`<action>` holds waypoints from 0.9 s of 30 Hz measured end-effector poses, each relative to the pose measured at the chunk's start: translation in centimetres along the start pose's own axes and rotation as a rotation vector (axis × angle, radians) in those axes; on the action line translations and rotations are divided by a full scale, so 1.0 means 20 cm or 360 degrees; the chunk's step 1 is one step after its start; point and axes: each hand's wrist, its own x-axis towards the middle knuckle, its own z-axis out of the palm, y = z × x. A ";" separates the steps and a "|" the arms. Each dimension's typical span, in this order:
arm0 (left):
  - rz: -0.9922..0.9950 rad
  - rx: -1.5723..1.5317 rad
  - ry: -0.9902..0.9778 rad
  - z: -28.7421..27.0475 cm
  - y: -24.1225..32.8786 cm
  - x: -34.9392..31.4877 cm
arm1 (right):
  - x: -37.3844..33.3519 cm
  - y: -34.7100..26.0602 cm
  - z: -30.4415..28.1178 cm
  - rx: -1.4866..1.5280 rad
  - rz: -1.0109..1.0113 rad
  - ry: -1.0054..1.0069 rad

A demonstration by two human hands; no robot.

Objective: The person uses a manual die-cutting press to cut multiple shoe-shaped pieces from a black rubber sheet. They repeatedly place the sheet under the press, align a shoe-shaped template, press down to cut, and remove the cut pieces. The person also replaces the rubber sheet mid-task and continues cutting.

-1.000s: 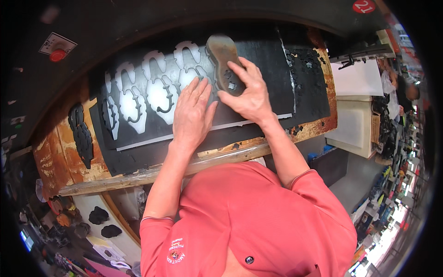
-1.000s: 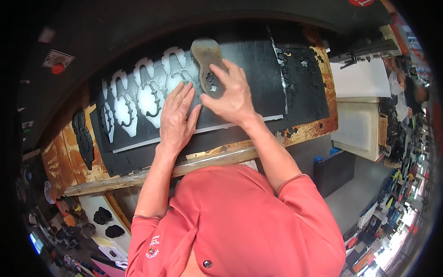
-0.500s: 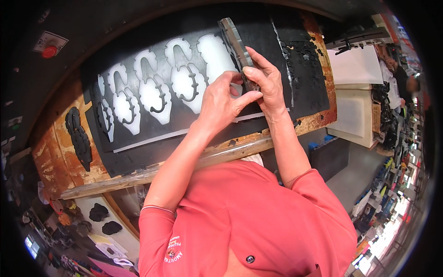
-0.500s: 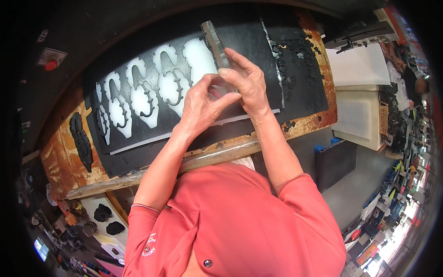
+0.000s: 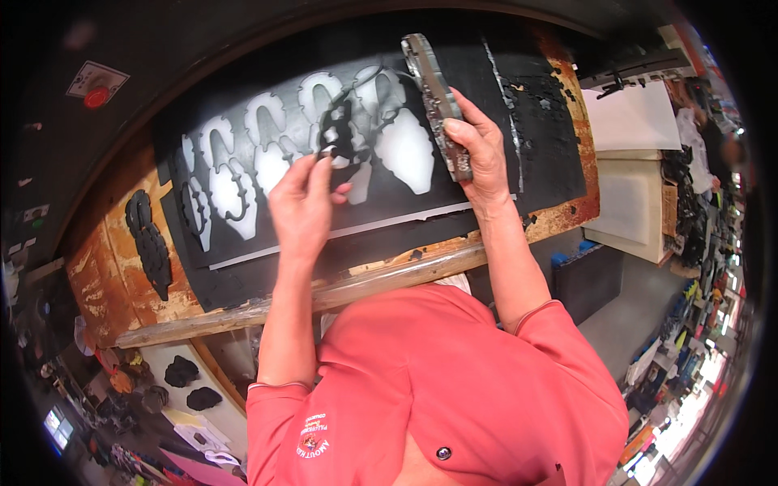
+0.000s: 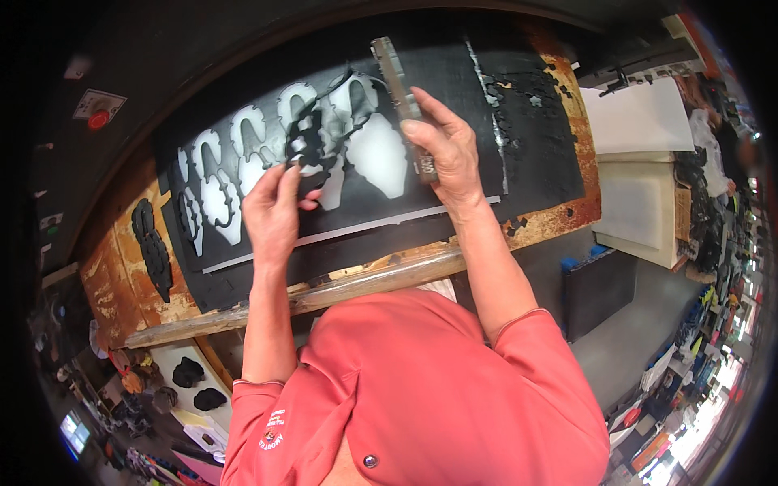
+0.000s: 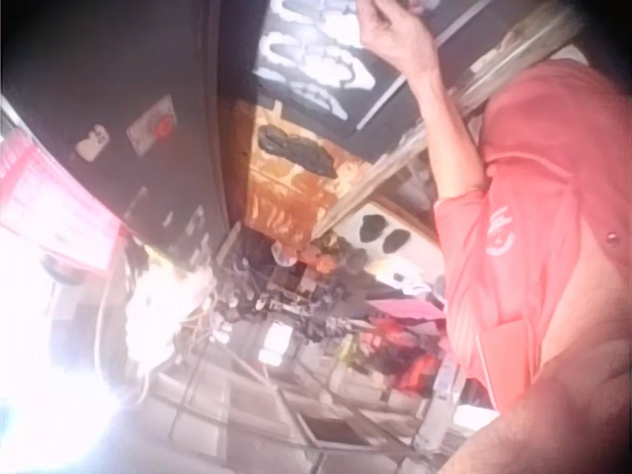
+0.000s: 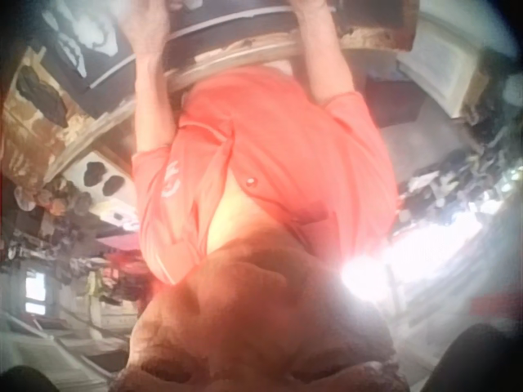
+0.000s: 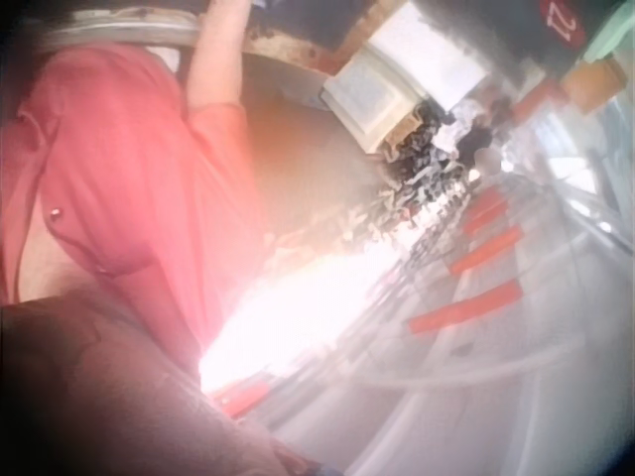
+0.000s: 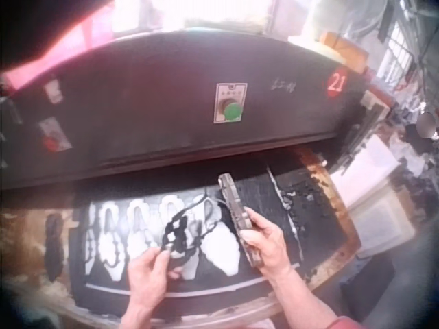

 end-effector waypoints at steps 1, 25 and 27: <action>0.0017 -0.0046 0.0085 -0.08 0.00 -0.01 | 0.00 0.00 0.00 -0.0004 -0.0020 0.0001; 0.0894 0.1194 0.0445 -0.77 -0.06 -0.02 | 0.03 -0.04 -0.13 -0.2202 -0.0902 0.0074; 0.1062 0.1560 0.0017 -0.49 -0.06 0.01 | 0.04 0.00 -0.13 -0.2248 -0.0963 0.0074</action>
